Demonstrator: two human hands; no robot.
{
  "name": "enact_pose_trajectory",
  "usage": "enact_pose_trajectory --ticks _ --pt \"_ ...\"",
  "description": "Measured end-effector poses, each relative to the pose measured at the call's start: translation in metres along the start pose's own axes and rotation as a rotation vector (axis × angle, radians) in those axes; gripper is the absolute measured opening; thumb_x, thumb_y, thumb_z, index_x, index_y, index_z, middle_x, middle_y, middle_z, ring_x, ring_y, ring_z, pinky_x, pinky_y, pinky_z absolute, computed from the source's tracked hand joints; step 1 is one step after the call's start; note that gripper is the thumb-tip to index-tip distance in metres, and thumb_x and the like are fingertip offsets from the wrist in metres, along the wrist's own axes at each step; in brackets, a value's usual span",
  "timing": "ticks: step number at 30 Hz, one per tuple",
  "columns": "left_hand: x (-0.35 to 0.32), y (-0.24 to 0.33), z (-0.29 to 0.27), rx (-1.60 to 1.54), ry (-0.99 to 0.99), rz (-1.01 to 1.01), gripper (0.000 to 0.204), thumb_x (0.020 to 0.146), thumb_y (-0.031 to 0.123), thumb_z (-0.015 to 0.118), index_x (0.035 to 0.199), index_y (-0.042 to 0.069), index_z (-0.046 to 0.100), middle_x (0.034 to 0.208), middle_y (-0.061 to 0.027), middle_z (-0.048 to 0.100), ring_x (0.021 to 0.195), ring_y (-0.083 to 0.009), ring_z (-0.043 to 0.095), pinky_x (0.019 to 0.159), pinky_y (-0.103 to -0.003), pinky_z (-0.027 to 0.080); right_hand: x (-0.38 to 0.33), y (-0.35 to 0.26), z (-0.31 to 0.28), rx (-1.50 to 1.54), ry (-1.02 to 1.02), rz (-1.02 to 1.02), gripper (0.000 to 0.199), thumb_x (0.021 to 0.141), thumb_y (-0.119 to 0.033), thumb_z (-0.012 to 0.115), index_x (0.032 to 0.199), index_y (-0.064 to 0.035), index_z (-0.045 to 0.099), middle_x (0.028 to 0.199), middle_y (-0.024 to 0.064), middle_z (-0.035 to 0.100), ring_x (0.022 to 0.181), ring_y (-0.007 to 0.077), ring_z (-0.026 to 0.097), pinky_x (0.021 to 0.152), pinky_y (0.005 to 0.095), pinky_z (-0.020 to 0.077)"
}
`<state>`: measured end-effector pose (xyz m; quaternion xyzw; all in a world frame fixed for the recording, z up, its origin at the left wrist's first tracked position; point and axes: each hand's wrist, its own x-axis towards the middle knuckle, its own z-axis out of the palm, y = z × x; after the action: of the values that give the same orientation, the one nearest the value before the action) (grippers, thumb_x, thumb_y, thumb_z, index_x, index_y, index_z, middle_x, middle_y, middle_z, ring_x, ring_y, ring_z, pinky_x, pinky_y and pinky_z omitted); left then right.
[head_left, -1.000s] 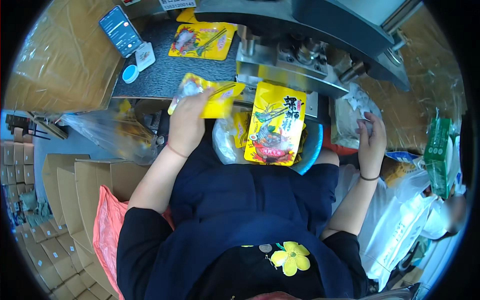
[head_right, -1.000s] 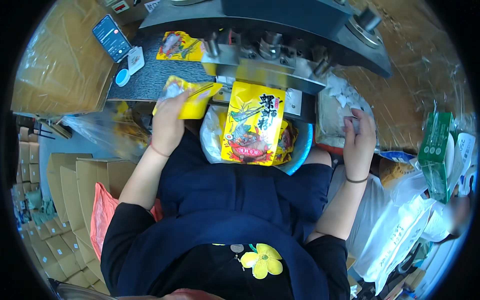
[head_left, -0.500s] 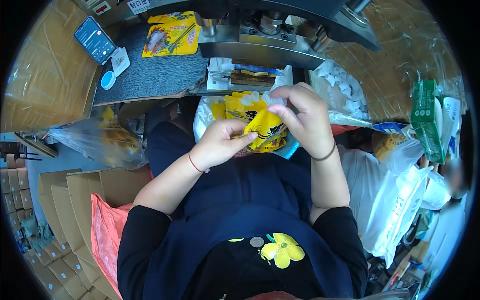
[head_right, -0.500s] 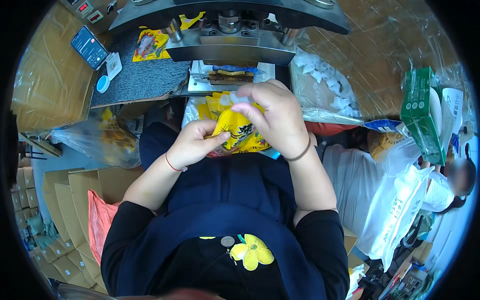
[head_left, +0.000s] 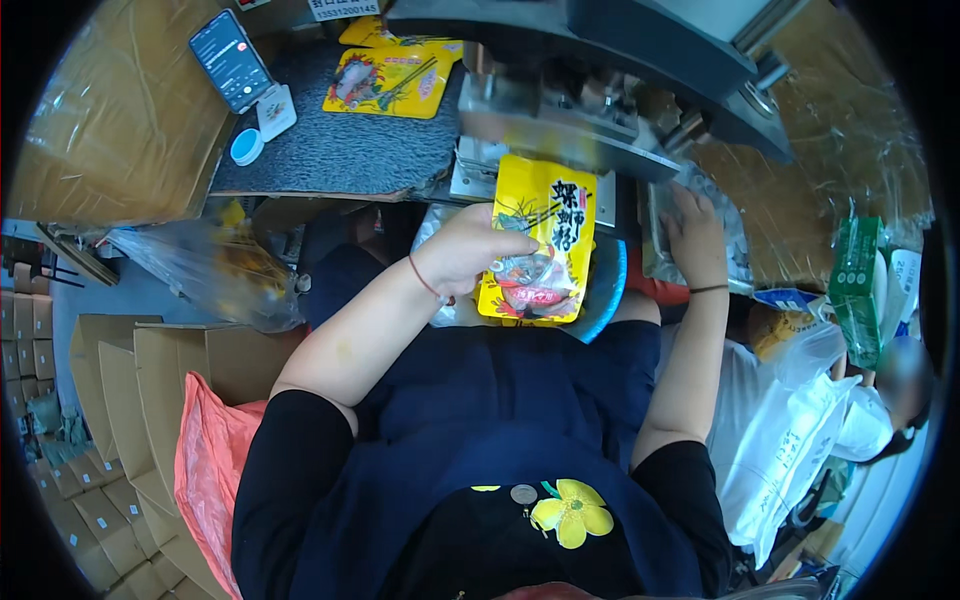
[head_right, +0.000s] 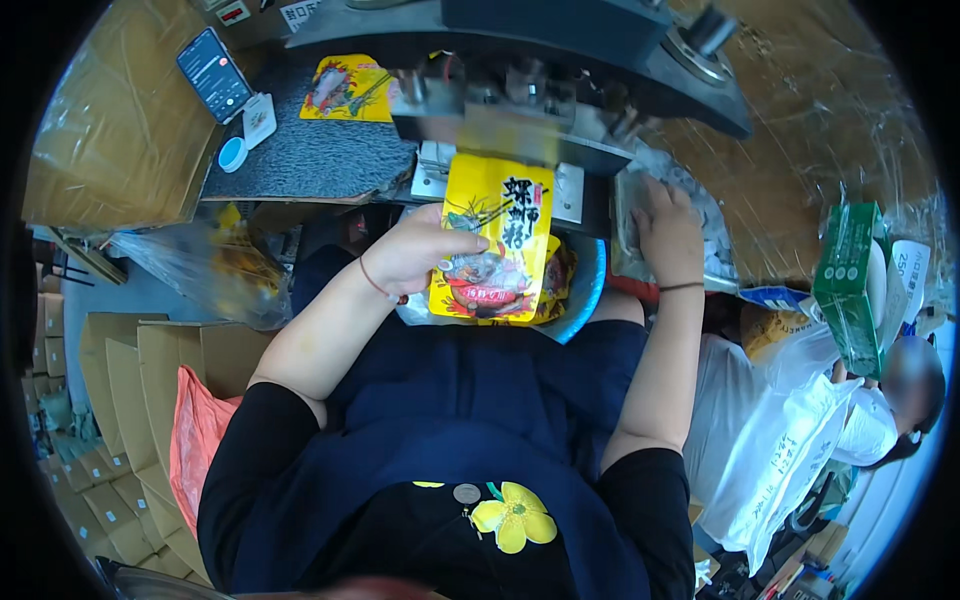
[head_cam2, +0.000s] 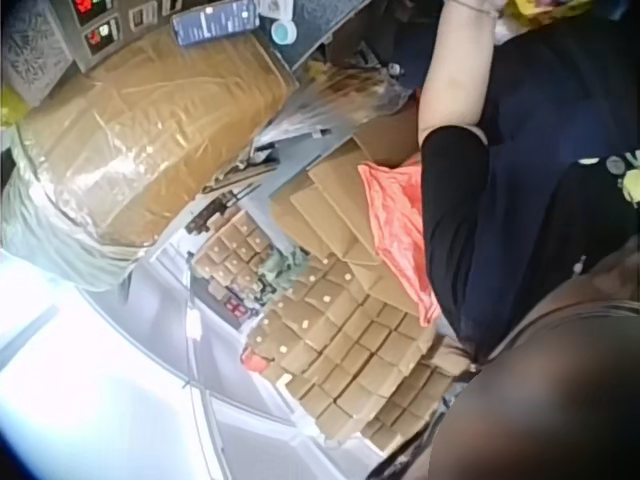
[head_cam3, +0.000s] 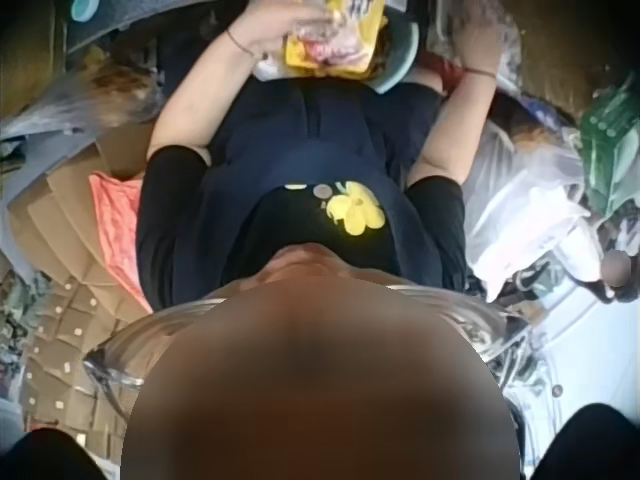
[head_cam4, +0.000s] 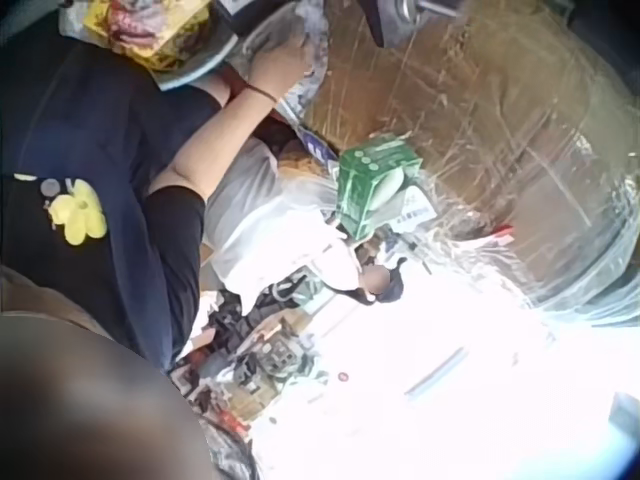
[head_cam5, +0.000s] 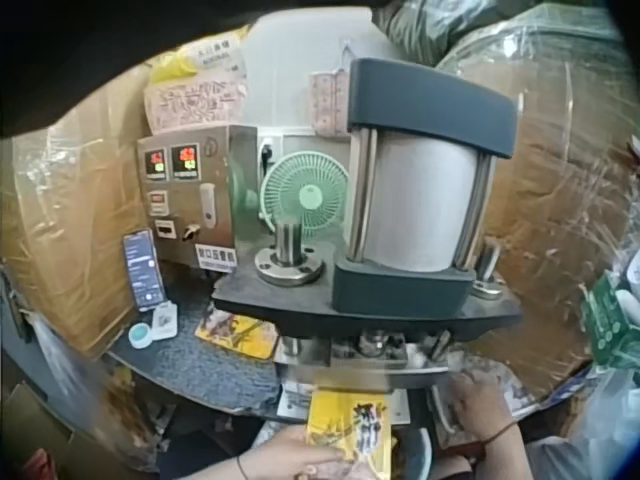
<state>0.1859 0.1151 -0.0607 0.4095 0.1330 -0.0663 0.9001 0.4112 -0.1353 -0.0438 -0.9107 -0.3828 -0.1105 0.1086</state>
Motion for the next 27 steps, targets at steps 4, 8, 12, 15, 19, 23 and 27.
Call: enact_pose_trajectory --ticks 4,8,12,15,19,23,27 --pt "0.002 0.003 -0.004 0.06 0.022 0.254 0.042 0.091 0.0 0.065 0.132 -0.004 0.053 0.12 -0.0138 0.068 0.108 -0.0215 0.068 0.094 -0.036 0.054 -0.004 0.009 0.01 0.16 -0.044 0.079 0.038 0.089 -0.014 0.068 0.126 -0.0062 0.063 0.117 0.0215 0.064 0.112 0.0412 0.059 0.096 0.045 0.0479" --pt "0.022 0.074 -0.08 1.228 0.884 0.882 0.052 0.093 0.018 0.066 0.138 -0.002 0.047 0.13 -0.024 0.057 0.123 -0.0358 0.056 0.102 -0.042 0.046 -0.009 0.015 0.024 0.173 0.107 0.083 0.037 0.091 -0.012 0.065 0.127 -0.0018 0.061 0.117 0.0232 0.064 0.108 0.0407 0.061 0.096 0.0447 0.0473" --pt "0.021 0.114 -0.174 2.211 0.819 0.474 0.064 0.099 0.048 0.047 0.149 0.008 0.046 0.155 -0.0252 0.038 0.147 -0.0378 0.032 0.12 -0.048 0.025 -0.004 0.009 0.017 0.189 0.151 -0.038 0.036 0.092 -0.009 0.063 0.127 -0.0002 0.062 0.119 0.0231 0.064 0.107 0.0406 0.061 0.094 0.0442 0.0487" --pt "-0.003 0.085 -0.131 2.124 0.475 0.562 0.067 0.095 0.052 0.055 0.147 0.009 0.049 0.154 -0.0224 0.04 0.147 -0.0372 0.033 0.12 -0.048 0.024 -0.025 0.003 -0.001 0.19 0.295 -0.111 0.031 0.092 -0.004 0.063 0.122 -0.0001 0.066 0.114 0.0198 0.063 0.096 0.0339 0.063 0.087 0.0379 0.0511" --pt "-0.06 0.032 -0.097 2.087 0.566 0.81 0.034 0.095 0.021 0.061 0.126 0.006 0.062 0.125 -0.0159 0.064 0.12 -0.0346 0.059 0.101 -0.045 0.045 -0.048 -0.013 -0.028 0.282 0.264 -0.034 0.026 0.092 -0.004 0.063 0.117 -0.0013 0.066 0.106 0.0158 0.063 0.09 0.027 0.062 0.083 0.0346 0.0505" --pt "-0.075 0.016 -0.077 0.968 0.608 0.576 0.011 0.098 0.009 0.062 0.102 0.001 0.069 0.085 -0.0068 0.068 0.078 -0.0172 0.065 0.074 -0.028 0.05 -0.044 -0.069 -0.029 0.702 0.177 -0.006 0.01 0.092 -0.007 0.066 0.098 0.0003 0.065 0.089 0.0106 0.061 0.081 0.0213 0.06 0.075 0.0302 0.0482" --pt "-0.063 0.007 -0.034 0.915 0.336 0.465 0.012 0.09 0.004 0.072 0.1 -0.002 0.071 0.083 -0.0031 0.068 0.073 -0.0075 0.064 0.065 -0.024 0.05 -0.026 -0.114 -0.034 0.894 0.004 -0.246 0.013 0.091 -0.011 0.071 0.096 0.0002 0.065 0.089 0.0059 0.065 0.079 0.0133 0.06 0.072 0.0275 0.0475"
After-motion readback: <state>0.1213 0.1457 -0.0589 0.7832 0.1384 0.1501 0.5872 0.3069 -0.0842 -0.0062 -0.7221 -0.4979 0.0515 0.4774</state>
